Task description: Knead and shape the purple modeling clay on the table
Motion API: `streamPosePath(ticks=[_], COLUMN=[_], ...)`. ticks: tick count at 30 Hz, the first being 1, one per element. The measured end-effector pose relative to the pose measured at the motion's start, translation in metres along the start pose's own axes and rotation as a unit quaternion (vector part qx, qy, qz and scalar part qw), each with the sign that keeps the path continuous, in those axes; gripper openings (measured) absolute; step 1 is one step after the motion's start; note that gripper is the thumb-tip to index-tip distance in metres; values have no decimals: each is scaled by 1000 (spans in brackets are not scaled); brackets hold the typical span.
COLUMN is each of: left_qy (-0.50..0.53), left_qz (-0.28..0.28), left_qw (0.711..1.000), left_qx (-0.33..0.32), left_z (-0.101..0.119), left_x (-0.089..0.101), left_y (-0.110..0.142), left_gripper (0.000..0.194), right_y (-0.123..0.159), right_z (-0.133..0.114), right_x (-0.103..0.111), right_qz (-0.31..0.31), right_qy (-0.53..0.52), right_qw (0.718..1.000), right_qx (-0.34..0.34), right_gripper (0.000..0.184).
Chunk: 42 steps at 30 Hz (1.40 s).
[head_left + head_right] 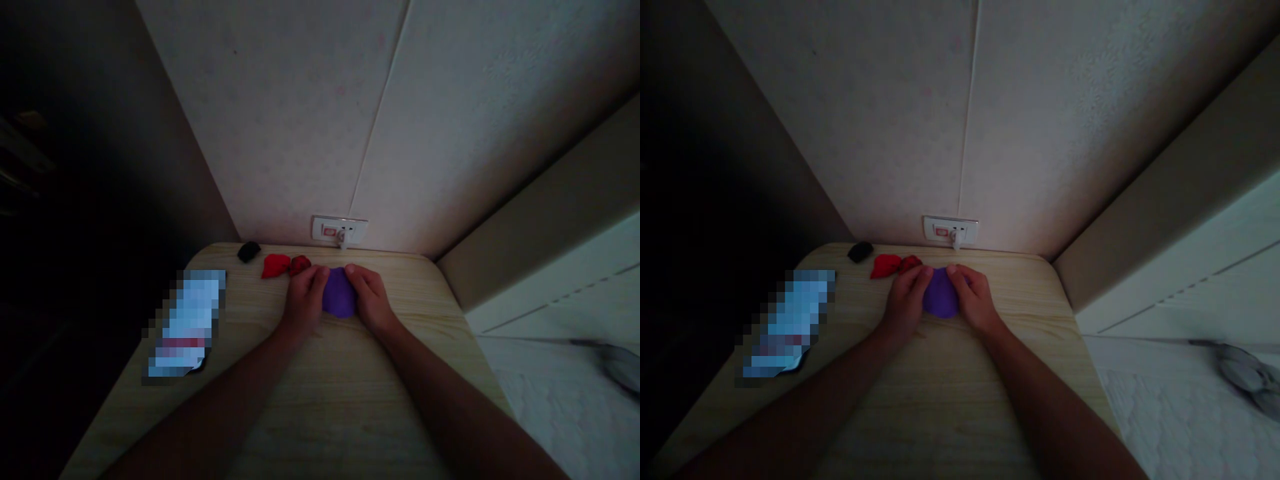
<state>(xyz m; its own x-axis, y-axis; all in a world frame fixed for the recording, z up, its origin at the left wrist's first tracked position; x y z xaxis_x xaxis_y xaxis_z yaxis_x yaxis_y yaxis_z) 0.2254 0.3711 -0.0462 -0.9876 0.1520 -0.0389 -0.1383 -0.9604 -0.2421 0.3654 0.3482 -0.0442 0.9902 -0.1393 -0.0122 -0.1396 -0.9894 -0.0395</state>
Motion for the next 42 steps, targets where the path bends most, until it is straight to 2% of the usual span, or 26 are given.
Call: streamPosePath(ticks=[6,12,18,24,32,34,36,38,42], left_qy=[-17,-13,-43,-26,-26,18,52,60,61], left_qz=[12,33,36,56,79,60,16,-25,-45], left_qw=[1000,999,998,998,997,998,998,996,995], left_qx=[-3,-5,-22,-15,-3,11,38,66,73], left_z=[2,4,8,9,7,3,-3,-8,-13], left_x=[3,5,7,9,13,9,1,-6,-9], left_y=[2,0,1,1,0,0,0,1,2], left_gripper=[37,38,38,40,37,34,29,32,31], right_y=[1,-1,1,0,2,2,1,-1,-4], right_z=[-1,7,6,9,7,8,12,14,10], right_x=[-2,-1,0,3,-8,-8,-6,-3,4], right_qz=[-5,-13,5,19,-33,-32,-24,-12,13], right_qy=[34,-35,-16,-32,-30,-39,-44,-51,-41], right_qw=[999,999,999,999,998,998,997,997,999], right_qx=[2,-31,-30,-38,-42,-48,-56,-55,-21], right_gripper=[48,51,53,56,54,54,55,55,49])
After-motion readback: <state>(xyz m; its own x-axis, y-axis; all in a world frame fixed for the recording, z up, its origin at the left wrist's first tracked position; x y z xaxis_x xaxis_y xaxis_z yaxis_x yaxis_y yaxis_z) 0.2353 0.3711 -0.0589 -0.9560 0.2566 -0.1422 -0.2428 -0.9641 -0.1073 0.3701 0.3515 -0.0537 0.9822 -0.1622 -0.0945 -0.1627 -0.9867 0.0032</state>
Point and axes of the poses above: each hand's wrist, its own y-axis away from the middle knuckle, its own x-axis out of the back of the hand, z = x × y, the point moved 9 cm from there along -y, towards the middle knuckle, and after that the axes turned 6 degrees about -x, right-handed, at the moved point
